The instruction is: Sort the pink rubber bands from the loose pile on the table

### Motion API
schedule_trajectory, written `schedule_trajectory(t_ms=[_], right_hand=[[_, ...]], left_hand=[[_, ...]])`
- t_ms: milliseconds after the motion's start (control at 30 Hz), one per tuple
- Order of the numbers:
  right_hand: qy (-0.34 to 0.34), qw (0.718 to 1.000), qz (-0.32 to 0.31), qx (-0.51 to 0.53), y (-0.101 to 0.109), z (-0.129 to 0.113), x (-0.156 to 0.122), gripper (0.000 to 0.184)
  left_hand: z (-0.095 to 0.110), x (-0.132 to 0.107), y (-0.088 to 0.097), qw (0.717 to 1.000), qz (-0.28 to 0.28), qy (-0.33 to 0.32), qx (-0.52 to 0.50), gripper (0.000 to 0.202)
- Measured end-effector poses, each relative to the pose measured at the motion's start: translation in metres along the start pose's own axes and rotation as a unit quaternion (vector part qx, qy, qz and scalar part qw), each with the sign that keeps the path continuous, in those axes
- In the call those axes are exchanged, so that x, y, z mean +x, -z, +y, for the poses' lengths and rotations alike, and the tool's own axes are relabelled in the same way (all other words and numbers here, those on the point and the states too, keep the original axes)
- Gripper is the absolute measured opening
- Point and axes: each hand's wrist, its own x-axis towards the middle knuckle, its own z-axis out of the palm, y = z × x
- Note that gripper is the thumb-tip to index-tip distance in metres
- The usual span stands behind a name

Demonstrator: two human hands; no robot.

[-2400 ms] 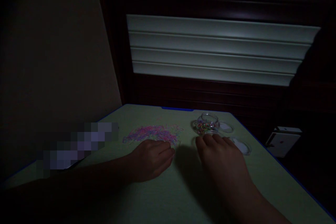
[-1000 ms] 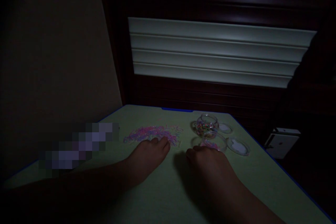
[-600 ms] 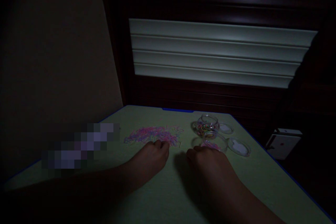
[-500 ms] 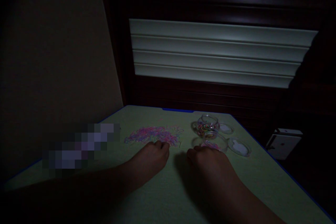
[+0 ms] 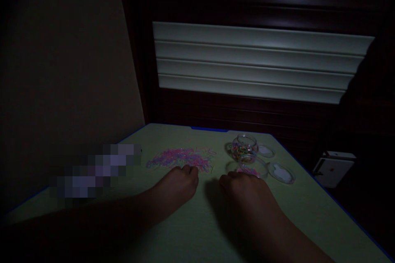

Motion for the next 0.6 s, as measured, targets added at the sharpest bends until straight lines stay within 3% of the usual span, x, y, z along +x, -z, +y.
schedule_trajectory(t_ms=[200,500,600], right_hand=[[0.009,1.0,0.01,-0.007,-0.003,0.001,0.002,0.018],[0.002,1.0,0.009,0.004,0.0,-0.001,0.001,0.019],[0.013,1.0,0.019,0.007,-0.001,0.0,0.0,0.02]], left_hand=[[-0.004,-0.004,-0.002,0.998,0.063,0.002,-0.027,0.013],[-0.014,-0.009,0.006,0.99,0.092,-0.001,-0.107,0.018],[-0.014,-0.007,0.003,0.975,0.129,-0.002,-0.179,0.011]])
